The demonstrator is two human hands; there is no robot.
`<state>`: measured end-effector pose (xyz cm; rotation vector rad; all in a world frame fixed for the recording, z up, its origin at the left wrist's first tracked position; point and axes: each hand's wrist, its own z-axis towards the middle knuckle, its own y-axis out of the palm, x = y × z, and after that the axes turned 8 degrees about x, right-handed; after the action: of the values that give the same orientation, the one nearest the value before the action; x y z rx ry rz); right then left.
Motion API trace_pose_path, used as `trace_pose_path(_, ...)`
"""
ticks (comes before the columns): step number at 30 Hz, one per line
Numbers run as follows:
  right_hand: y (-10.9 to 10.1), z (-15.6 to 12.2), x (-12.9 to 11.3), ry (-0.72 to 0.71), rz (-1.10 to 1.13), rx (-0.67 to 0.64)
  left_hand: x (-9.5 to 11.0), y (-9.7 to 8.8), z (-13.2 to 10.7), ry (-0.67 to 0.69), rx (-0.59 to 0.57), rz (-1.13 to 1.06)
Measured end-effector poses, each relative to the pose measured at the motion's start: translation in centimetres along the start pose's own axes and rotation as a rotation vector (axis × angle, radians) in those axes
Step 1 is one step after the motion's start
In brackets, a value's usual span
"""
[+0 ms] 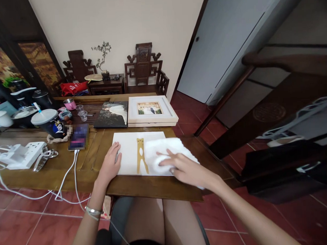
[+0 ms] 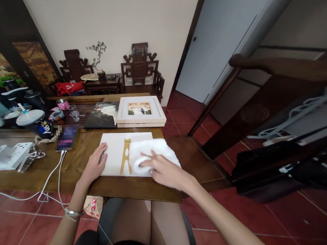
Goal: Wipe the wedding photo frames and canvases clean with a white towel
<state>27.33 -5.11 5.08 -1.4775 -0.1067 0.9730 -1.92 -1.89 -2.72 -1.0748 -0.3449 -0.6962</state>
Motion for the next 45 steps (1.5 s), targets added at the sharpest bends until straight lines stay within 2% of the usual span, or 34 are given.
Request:
trace_pose_path(4,-0.9,-3.4,-2.1,0.037,0.079,-0.123,-0.2,0.3,0.0,0.016,0.028,-0.005)
trace_pose_path(7,-1.0,-3.5,-1.3,0.09,0.088,-0.138,-0.3,0.3,0.0,0.021,0.032,-0.015)
trace_pose_path(10,-0.6,-1.1,1.3,0.137,0.023,-0.074,-0.1,0.1,0.0,0.011,0.014,-0.015)
trace_pose_path(15,-0.6,5.3,5.9,0.102,-0.021,0.085,-0.1,0.0,0.0,-0.001,0.005,-0.022)
trace_pose_path(18,-0.9,8.1,7.4,0.113,-0.019,0.136,-0.2,0.0,0.0,0.013,0.015,-0.035)
trace_pose_path(20,-0.9,8.8,7.5,0.117,-0.024,0.147,-0.3,0.0,0.0,0.018,0.02,-0.034)
trace_pose_path(23,-0.6,7.5,6.6,0.102,-0.028,0.127,-0.2,0.0,0.0,0.013,0.016,-0.021)
trace_pose_path(27,-0.5,2.4,3.6,0.124,-0.024,0.054,-0.1,0.1,0.0,0.006,0.014,-0.01)
trace_pose_path(31,-1.2,-2.7,0.4,0.159,0.047,-0.136,-0.2,0.2,0.0,0.017,0.031,-0.011)
trace_pose_path(33,-1.7,-4.0,-0.4,0.174,0.088,-0.214,-0.2,0.3,-0.1,0.024,0.038,-0.015)
trace_pose_path(35,-1.9,-4.0,-0.5,0.18,0.108,-0.236,-0.2,0.3,0.0,0.023,0.036,-0.015)
trace_pose_path(38,-1.7,-2.0,1.0,0.181,0.078,-0.154,-0.1,0.2,0.0,0.015,0.026,-0.007)
trace_pose_path(45,-1.3,6.5,6.2,0.115,-0.001,0.074,-0.1,-0.1,0.0,0.006,-0.005,-0.012)
